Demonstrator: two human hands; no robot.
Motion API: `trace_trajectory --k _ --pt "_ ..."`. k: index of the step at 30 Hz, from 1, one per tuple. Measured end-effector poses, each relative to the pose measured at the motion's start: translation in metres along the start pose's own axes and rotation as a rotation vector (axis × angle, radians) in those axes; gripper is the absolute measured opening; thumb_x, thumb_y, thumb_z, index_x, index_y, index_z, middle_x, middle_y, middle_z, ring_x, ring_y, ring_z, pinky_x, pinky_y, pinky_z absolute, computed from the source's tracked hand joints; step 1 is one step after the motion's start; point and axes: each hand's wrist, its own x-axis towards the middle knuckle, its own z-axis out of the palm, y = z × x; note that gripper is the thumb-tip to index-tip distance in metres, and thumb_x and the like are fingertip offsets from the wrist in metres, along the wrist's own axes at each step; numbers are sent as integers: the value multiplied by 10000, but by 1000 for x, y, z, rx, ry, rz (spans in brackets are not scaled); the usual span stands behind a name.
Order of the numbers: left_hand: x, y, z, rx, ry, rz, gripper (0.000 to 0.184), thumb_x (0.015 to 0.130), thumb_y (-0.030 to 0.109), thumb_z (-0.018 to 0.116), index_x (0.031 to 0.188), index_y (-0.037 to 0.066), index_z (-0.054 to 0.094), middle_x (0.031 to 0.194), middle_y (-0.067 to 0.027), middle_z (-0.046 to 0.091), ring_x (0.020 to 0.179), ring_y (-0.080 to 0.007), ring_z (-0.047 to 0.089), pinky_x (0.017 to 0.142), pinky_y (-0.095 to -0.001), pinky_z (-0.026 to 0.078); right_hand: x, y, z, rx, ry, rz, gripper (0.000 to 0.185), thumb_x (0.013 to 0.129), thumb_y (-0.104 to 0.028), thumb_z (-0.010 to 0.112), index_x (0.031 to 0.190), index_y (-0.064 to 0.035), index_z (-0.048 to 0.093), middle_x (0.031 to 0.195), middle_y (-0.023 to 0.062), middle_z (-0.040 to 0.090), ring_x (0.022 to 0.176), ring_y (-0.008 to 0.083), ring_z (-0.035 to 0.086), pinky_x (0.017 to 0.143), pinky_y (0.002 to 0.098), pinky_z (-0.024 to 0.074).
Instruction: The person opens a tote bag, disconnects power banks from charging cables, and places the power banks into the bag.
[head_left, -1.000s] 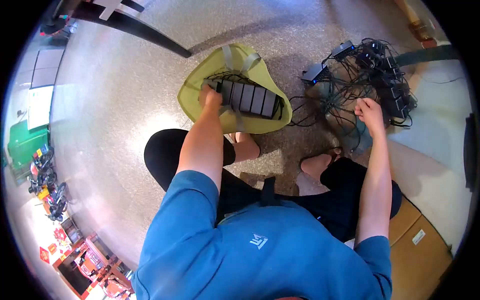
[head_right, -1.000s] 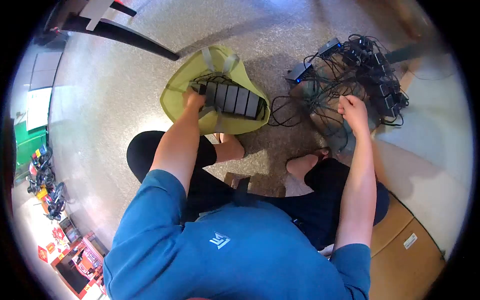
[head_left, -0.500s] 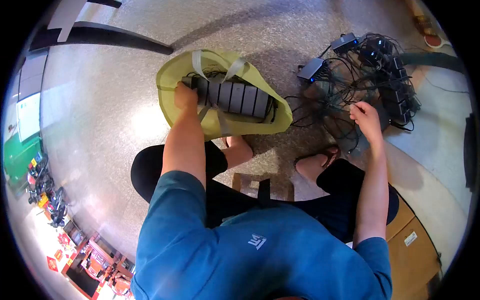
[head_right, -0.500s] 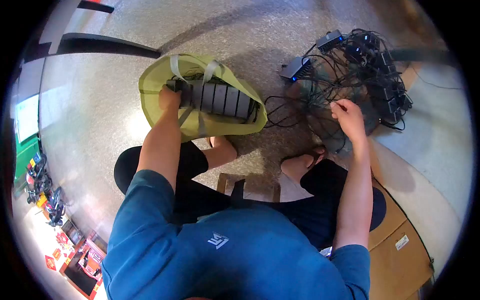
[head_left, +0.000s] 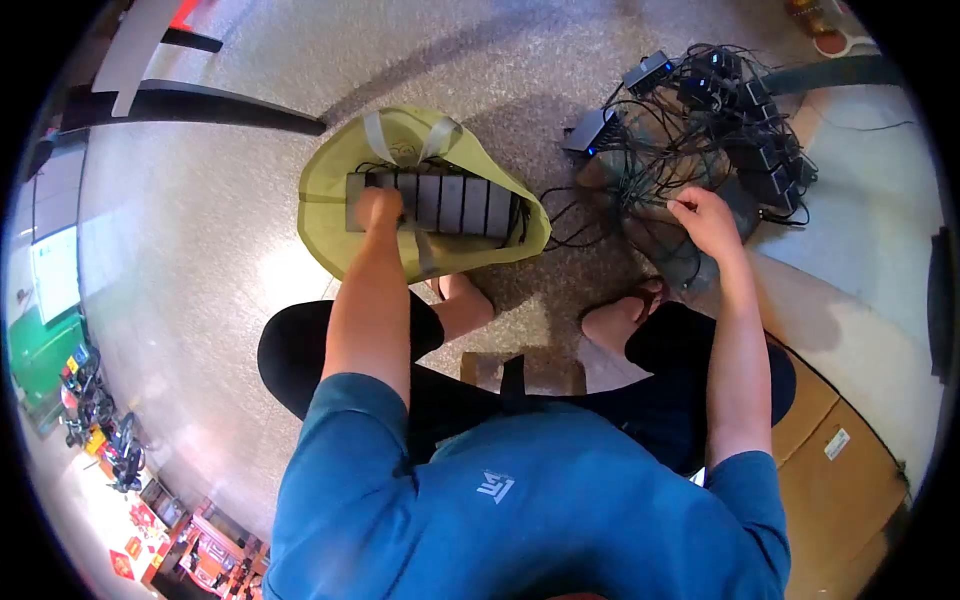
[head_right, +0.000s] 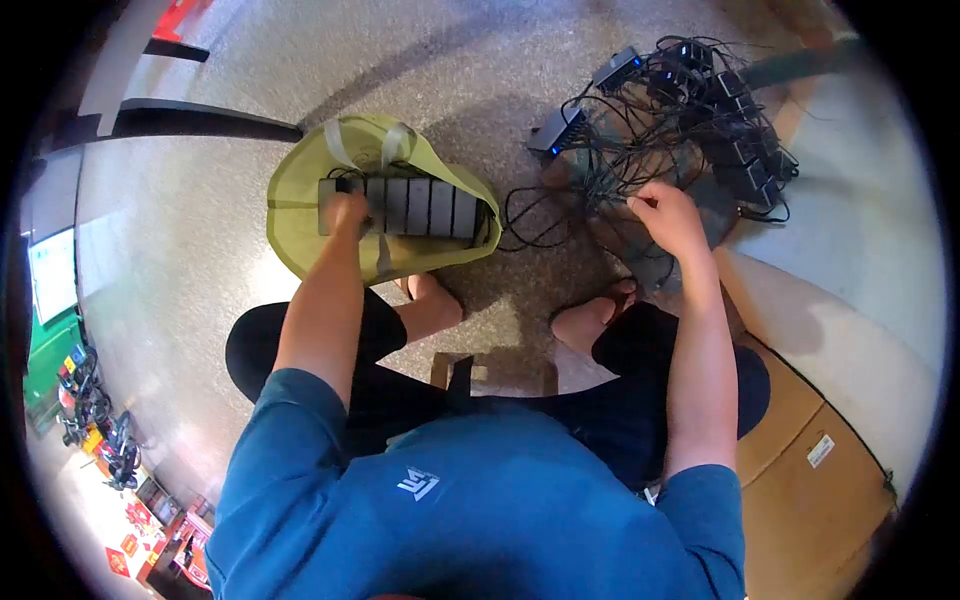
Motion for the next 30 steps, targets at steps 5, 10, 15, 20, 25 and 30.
trace_trajectory --k 5,10,15,20,25,30 --pt "8 7 40 313 -158 378 401 874 313 597 1096 -3 703 1143 -235 680 1034 -376 663 890 -443 534 -12 -8 -3 -48 44 -1 275 869 -273 694 933 -6 681 868 160 684 806 311 654 730 388 498" --pt "37 22 67 -91 -261 325 333 868 260 597 1044 -1 703 1147 -208 682 1017 -379 662 866 -465 532 -15 4 1 -36 15 3 267 869 -276 690 929 -16 687 880 162 687 837 317 661 747 393 503" --pt "149 11 140 748 -161 992 304 863 272 596 943 -1 705 1057 -213 698 923 -387 670 803 -479 534 -10 10 -3 -44 -61 49 264 855 -298 684 942 -51 717 951 160 698 903 352 662 782 434 509" --pt "5 71 34 247 -286 419 389 929 319 525 928 -30 698 948 -253 691 877 -406 669 771 -503 519 -15 11 -4 -388 -274 178 205 781 -231 696 941 -107 729 983 141 702 948 345 661 806 452 529" --pt "32 42 60 596 -129 793 468 940 393 530 923 -39 708 963 -253 694 886 -411 666 777 -502 517 -12 70 15 -505 -344 355 263 734 -209 738 981 -122 722 1025 129 694 1014 320 651 870 431 526" --pt "-39 60 17 275 -66 602 510 934 424 519 964 -47 712 995 -258 697 944 -435 654 815 -510 508 -29 92 -7 -343 -158 336 364 714 -258 769 1046 -117 718 1086 146 691 1031 329 652 884 441 526"
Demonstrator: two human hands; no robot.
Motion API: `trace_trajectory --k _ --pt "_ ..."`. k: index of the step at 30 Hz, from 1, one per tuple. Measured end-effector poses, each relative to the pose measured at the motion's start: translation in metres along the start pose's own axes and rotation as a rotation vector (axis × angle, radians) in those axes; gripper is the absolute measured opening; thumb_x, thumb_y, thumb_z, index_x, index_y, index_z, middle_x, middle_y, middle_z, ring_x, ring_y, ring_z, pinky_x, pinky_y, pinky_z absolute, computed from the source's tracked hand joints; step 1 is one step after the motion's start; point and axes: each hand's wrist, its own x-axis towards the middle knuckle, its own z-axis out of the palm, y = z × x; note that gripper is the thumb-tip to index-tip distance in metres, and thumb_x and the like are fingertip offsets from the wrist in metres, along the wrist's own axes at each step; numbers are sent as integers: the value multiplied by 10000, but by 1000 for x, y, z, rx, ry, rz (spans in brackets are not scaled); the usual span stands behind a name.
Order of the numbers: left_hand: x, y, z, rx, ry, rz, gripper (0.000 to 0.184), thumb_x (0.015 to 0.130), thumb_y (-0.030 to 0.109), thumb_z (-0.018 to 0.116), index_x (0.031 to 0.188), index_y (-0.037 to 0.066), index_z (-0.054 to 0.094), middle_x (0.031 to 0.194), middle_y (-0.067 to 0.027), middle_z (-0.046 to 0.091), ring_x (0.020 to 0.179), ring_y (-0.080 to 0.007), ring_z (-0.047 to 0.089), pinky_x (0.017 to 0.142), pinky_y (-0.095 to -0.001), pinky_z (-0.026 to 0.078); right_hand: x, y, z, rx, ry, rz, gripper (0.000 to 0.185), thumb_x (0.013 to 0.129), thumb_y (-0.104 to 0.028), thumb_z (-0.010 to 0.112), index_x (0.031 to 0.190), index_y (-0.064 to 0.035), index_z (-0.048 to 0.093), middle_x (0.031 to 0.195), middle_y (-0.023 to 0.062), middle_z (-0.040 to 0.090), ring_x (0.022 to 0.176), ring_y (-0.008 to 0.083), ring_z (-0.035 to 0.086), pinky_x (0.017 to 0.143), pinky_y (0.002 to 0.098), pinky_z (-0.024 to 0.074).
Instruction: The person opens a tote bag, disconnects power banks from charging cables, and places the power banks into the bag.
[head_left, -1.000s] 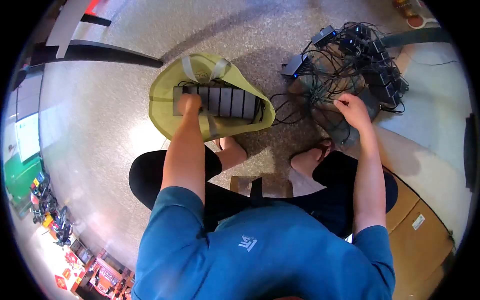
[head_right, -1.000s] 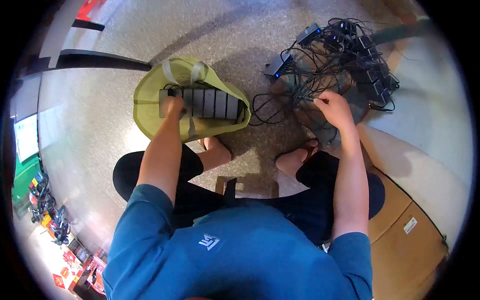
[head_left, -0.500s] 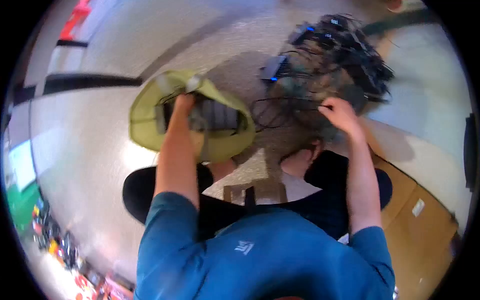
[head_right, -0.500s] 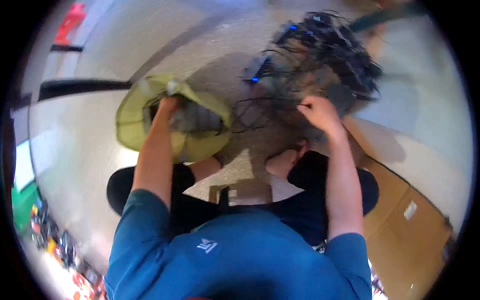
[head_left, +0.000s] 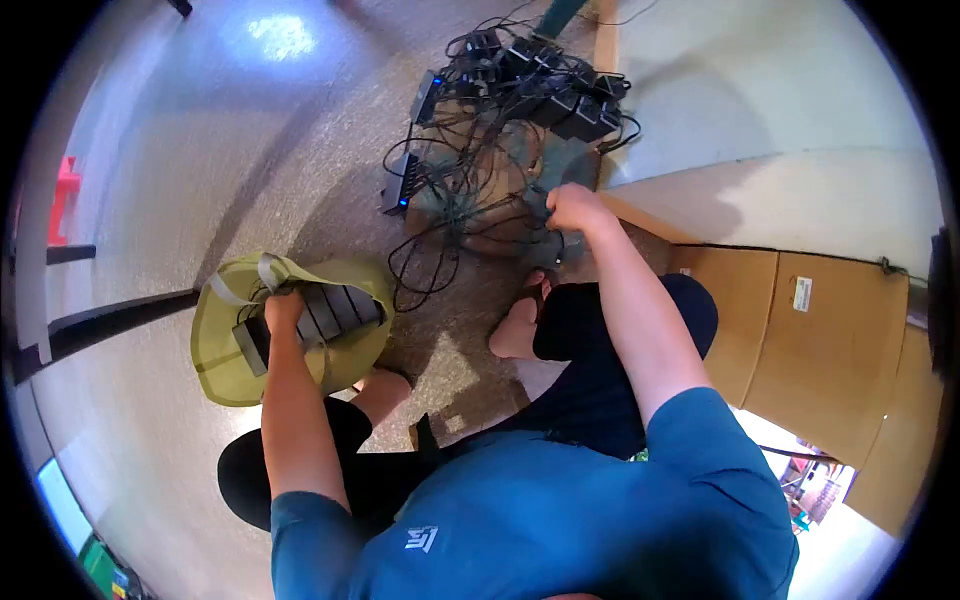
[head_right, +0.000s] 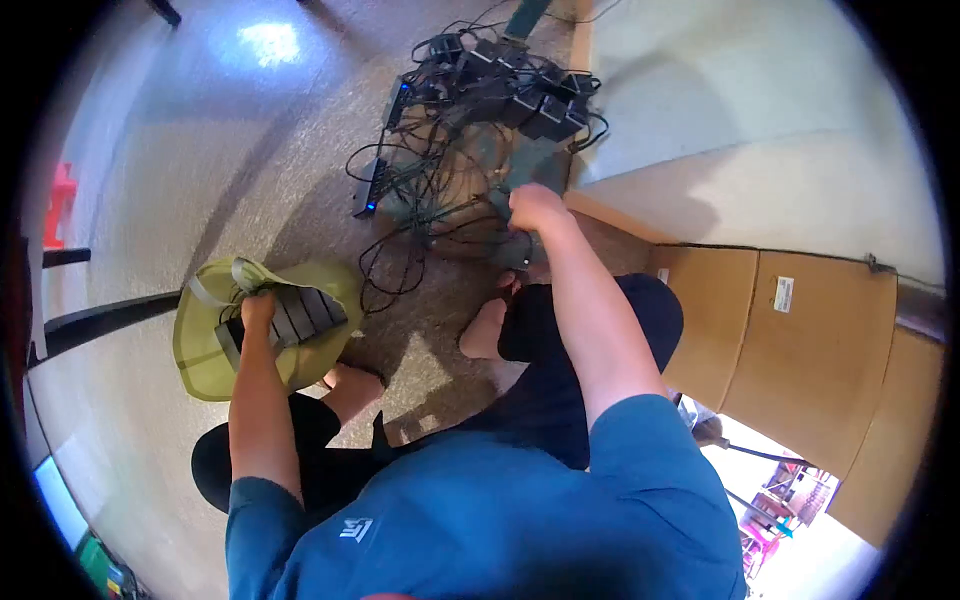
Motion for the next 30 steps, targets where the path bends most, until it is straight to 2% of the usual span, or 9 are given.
trace_trajectory --k 1,2,5,8,11,14,23,26,30 --pt "17 -12 8 52 -78 -17 503 926 428 506 958 -31 709 986 -269 692 977 -455 639 837 -519 496 2 7 -5 40 46 16 389 711 -273 775 1063 -116 717 1088 149 691 1033 332 653 887 441 526" --pt "24 -16 9 125 -70 104 488 919 421 511 958 -24 707 978 -273 689 972 -459 636 836 -523 494 8 19 -11 42 105 -27 451 713 -302 784 1112 -110 704 1124 156 675 1078 337 636 914 434 518" --pt "17 -2 -6 204 27 386 402 886 374 550 937 4 702 939 -282 675 917 -466 633 792 -519 496 24 47 -37 132 307 156 490 730 -274 763 1170 -81 670 1160 195 642 1082 358 630 916 441 517" --pt "-69 64 -70 66 45 208 388 877 364 580 906 -5 698 906 -264 681 856 -439 652 751 -499 503 44 92 -73 230 744 253 292 820 -138 617 1094 -45 651 1162 232 620 1074 391 616 910 471 518" --pt "-131 97 -88 -76 154 287 328 857 319 634 849 -4 693 771 -215 671 752 -384 667 686 -468 502 56 121 -89 120 850 219 284 867 -92 566 1144 -54 617 1188 210 606 1082 390 618 911 480 521" --pt "-183 123 -98 -116 152 356 272 856 266 649 829 -1 693 717 -190 662 716 -362 666 651 -445 499 76 144 -86 38 626 200 272 900 -93 542 1164 -58 599 1197 199 602 1125 373 607 926 476 521" --pt "-258 150 -72 -95 106 641 142 834 168 696 808 30 681 754 -148 644 699 -343 646 618 -432 503 117 163 -57 141 517 137 435 906 -235 525 1295 -45 572 1350 183 560 1172 387 591 977 458 498" --pt "-262 153 -64 -54 106 699 135 832 170 697 822 36 685 756 -139 647 703 -341 647 623 -434 508 95 156 -75 528 426 203 462 874 -265 553 1259 -13 597 1361 196 560 1199 375 577 997 436 484" --pt "-265 149 -57 -88 106 704 147 839 168 693 841 21 698 751 -155 647 671 -334 640 613 -433 501 98 160 -72 390 390 207 363 886 -212 551 1171 -1 631 1341 203 577 1216 360 572 987 437 488"
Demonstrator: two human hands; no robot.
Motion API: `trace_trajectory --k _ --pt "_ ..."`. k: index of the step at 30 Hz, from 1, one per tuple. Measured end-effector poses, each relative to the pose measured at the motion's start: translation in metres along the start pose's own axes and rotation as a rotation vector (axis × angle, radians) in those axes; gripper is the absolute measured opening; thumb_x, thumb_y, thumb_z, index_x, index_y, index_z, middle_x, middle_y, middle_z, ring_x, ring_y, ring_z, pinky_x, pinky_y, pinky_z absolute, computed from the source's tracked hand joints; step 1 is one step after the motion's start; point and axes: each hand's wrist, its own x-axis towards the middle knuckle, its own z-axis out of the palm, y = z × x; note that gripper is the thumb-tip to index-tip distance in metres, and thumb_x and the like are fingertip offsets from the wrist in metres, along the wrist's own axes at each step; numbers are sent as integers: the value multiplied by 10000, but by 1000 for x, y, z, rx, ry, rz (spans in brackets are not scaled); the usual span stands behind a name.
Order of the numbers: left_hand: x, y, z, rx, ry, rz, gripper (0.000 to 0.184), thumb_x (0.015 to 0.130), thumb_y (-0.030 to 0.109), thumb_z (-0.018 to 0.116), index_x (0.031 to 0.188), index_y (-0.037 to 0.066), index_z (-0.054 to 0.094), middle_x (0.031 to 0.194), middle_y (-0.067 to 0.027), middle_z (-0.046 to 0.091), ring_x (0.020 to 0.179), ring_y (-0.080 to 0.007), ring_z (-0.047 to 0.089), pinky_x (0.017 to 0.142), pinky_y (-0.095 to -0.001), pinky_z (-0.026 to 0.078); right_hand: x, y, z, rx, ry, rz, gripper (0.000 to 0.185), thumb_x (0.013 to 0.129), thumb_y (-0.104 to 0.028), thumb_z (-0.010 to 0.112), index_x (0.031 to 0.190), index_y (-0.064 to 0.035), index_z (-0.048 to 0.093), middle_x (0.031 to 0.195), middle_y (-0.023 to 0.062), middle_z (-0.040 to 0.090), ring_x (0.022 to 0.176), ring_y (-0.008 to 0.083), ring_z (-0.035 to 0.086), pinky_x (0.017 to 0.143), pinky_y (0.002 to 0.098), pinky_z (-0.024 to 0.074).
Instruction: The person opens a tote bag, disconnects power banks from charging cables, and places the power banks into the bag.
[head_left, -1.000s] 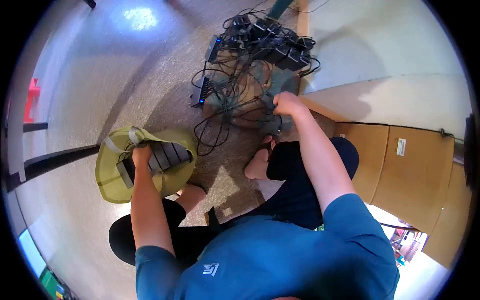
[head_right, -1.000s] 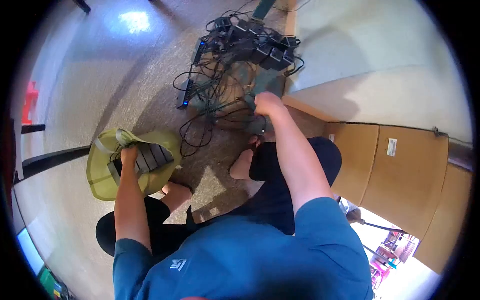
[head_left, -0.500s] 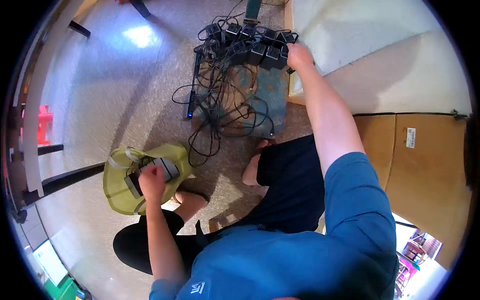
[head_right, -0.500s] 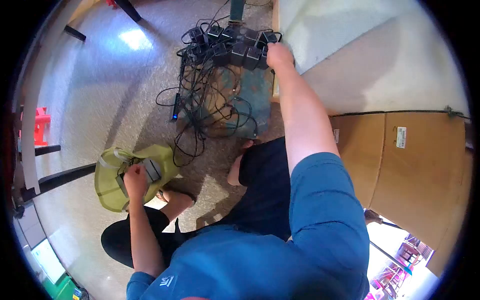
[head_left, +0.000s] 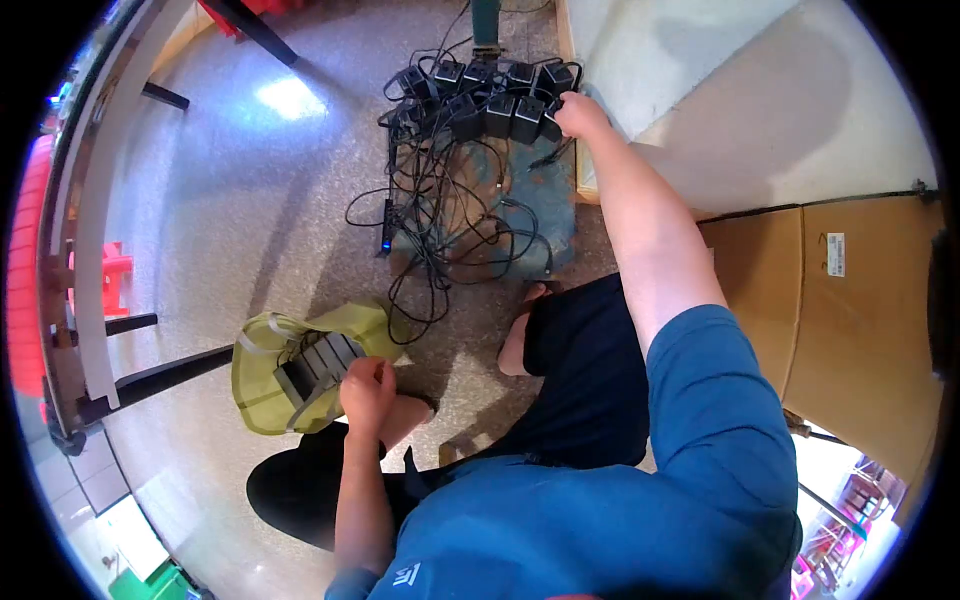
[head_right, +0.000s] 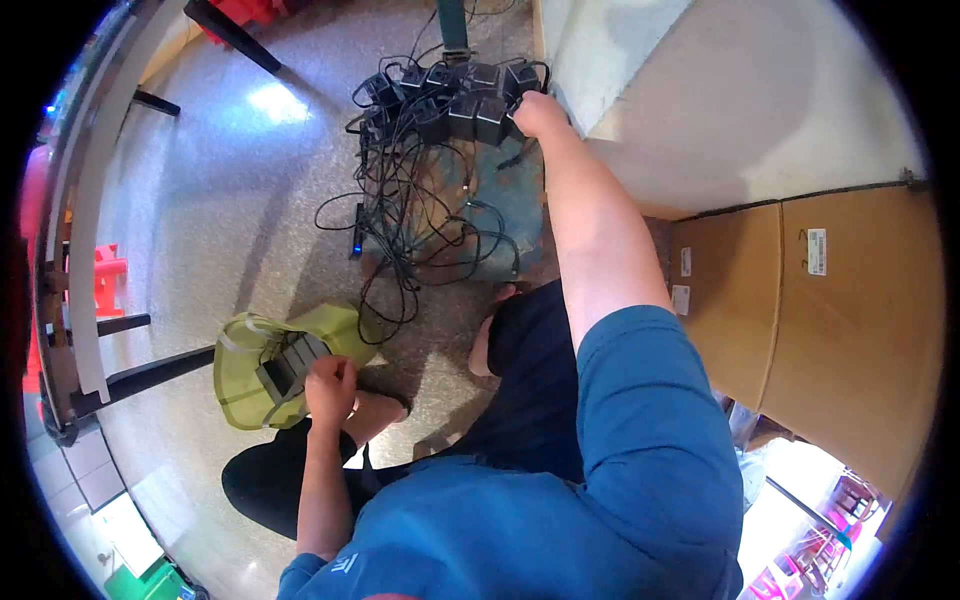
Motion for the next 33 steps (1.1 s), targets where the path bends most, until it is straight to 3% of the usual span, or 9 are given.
trace_trajectory --k 6,7,10,14,15,18,26,30,33 --pt "-12 -2 2 36 -38 3 133 835 186 692 853 54 690 798 -140 656 724 -339 651 638 -441 516 -28 -33 -8 52 560 190 238 874 -187 573 1058 -62 657 1178 161 625 1115 386 608 925 498 508" --pt "-13 -1 2 35 -38 -3 132 835 186 693 854 55 691 797 -140 656 726 -340 651 639 -443 516 -32 -34 -10 -44 629 50 244 853 -177 588 1060 -70 658 1131 143 615 1057 369 619 907 476 519" --pt "-13 6 3 41 -47 -7 129 832 187 696 857 61 693 795 -140 655 733 -342 651 638 -445 515 -70 -60 -31 -175 567 -120 247 845 -164 582 1054 -55 656 1127 146 622 1020 353 630 881 464 534" --pt "-13 16 2 7 -65 -6 125 832 191 697 864 70 699 799 -138 656 746 -343 650 642 -447 514 -44 -52 2 -38 258 -167 363 834 -193 635 1160 -37 605 1175 162 627 1110 335 625 905 464 538" --pt "-14 16 1 -20 -66 -13 124 832 192 697 865 72 700 802 -138 657 751 -343 650 644 -447 514 -34 -48 14 -72 214 -163 499 806 -243 724 1228 -34 558 1217 166 615 1146 330 616 929 442 536" --pt "-16 14 1 34 -108 29 126 835 194 692 864 72 702 808 -139 659 754 -342 651 650 -444 513 -38 -51 25 -33 274 -115 618 769 -278 790 1280 -48 528 1228 167 607 1123 326 628 930 430 538" --pt "0 33 6 -68 -111 84 145 851 193 680 895 57 707 852 -156 672 786 -354 656 683 -442 524 -65 -82 -8 -111 26 -71 440 704 -296 787 1047 -30 717 1132 180 678 1042 337 670 909 420 549" --pt "17 55 11 -268 -113 121 194 844 208 713 921 30 702 849 -159 668 773 -340 658 679 -425 520 -73 -72 -13 -175 -189 -366 475 613 -419 778 916 -54 748 942 167 722 882 345 680 762 422 542" --pt "41 83 8 -384 -139 80 289 843 251 735 997 9 694 858 -159 659 808 -319 654 719 -406 511 -109 -88 -31 21 -429 -486 459 624 -366 816 930 -30 751 863 126 730 809 240 670 727 360 513"
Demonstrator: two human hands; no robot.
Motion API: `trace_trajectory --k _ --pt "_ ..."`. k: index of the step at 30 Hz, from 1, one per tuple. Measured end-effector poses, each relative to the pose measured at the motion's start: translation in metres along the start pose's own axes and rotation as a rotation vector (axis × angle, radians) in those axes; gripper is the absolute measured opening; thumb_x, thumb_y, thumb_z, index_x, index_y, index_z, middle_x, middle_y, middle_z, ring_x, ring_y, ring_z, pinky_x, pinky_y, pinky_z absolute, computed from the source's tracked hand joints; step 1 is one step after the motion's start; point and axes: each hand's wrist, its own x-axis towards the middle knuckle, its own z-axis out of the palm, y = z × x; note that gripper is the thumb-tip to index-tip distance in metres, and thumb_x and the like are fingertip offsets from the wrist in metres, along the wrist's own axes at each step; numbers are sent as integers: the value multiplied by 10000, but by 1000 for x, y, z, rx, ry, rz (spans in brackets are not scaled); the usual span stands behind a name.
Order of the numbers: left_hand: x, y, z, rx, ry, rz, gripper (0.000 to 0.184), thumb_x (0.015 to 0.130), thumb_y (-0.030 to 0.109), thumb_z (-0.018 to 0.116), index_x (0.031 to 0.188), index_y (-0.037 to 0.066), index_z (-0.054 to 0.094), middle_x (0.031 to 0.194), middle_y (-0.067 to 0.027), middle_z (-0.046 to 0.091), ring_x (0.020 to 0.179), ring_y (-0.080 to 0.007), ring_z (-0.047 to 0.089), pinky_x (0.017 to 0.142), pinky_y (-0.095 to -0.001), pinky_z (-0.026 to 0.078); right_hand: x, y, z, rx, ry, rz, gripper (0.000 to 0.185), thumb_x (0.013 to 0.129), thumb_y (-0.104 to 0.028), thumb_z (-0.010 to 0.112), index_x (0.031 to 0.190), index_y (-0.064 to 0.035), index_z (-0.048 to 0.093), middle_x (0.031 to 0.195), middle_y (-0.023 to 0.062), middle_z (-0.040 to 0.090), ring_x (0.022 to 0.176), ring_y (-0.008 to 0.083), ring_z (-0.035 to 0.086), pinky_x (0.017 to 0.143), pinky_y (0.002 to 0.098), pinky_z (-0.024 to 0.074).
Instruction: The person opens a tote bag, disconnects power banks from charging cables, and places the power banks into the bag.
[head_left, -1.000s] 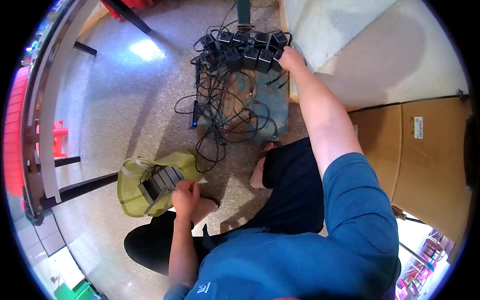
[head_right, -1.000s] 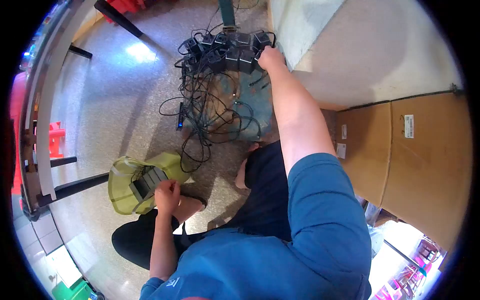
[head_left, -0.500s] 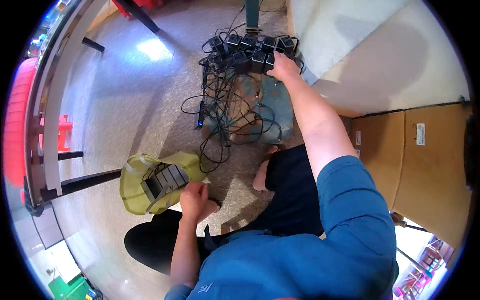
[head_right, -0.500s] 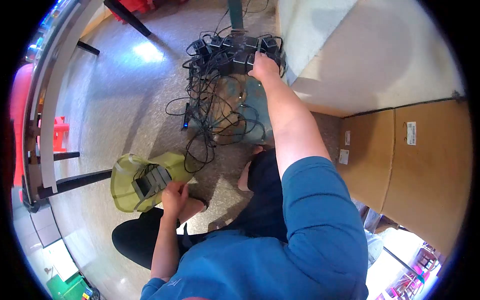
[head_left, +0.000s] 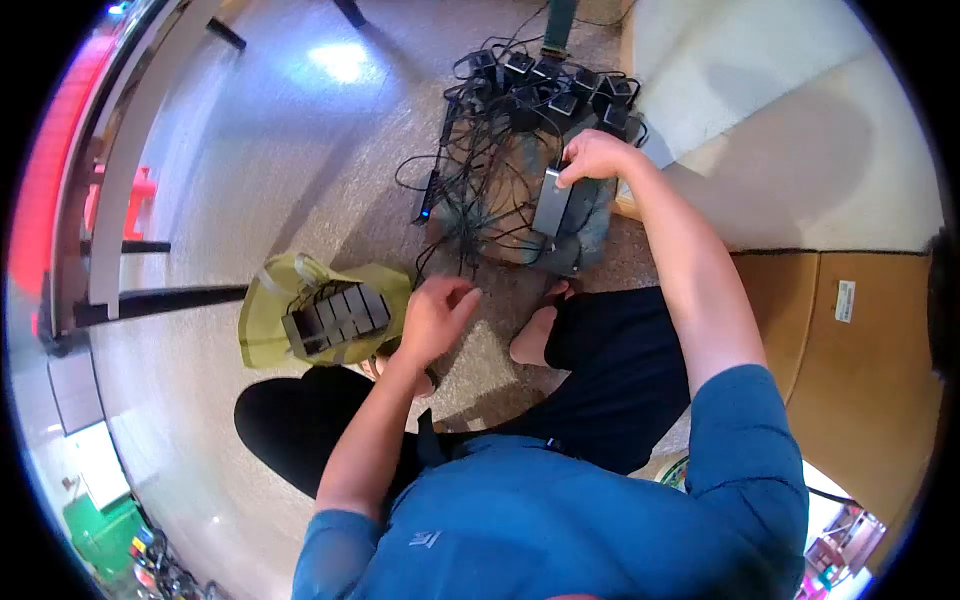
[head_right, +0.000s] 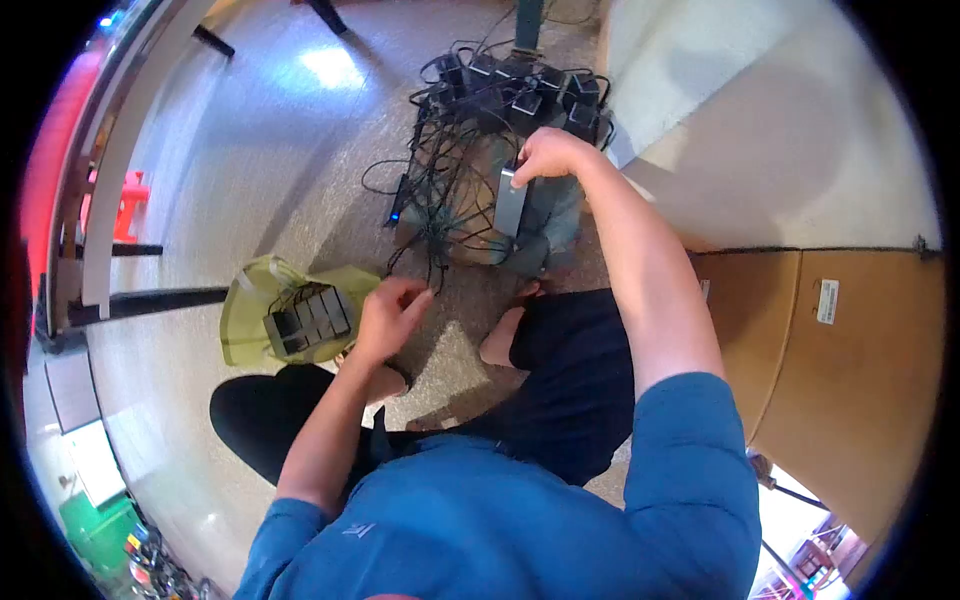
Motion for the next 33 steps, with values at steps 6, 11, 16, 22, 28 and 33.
trace_trajectory --k 6,11,16,22,28,33 --pt "66 -11 51 -433 69 3 588 881 378 719 1239 -64 572 1070 -165 676 925 -228 637 823 -352 493 -19 -43 30 402 -257 -99 465 709 -285 801 1064 4 720 923 32 717 837 130 629 766 287 494" --pt "72 17 36 -707 -121 -160 599 889 394 691 1258 -57 553 1068 -125 661 903 -181 640 809 -315 502 -31 -65 37 687 -328 -99 491 743 -251 784 1167 -27 674 988 10 683 863 96 607 753 239 487" --pt "65 37 29 -356 81 -206 589 819 385 722 1181 -61 589 958 -147 692 838 -225 677 755 -355 527 -39 -82 40 721 -251 -206 428 827 -253 742 1189 -39 660 980 1 674 867 92 602 736 252 483" --pt "59 46 36 -96 289 -217 632 742 456 749 1128 -26 612 960 -218 705 895 -360 694 788 -437 541 -39 -91 57 909 36 34 267 953 -324 649 979 -67 716 867 -20 657 812 89 596 697 279 486" --pt "54 49 31 20 287 -232 704 750 478 764 1157 -73 602 987 -244 699 920 -351 697 805 -422 539 -17 -82 83 582 372 -117 365 932 -329 624 812 11 675 687 93 622 641 167 590 588 347 436" --pt "64 49 32 -118 176 -299 733 737 509 749 1162 -71 606 1035 -257 690 954 -371 688 835 -430 536 -10 -95 88 316 610 -105 384 955 -306 546 773 21 629 687 142 632 698 235 674 630 396 470"
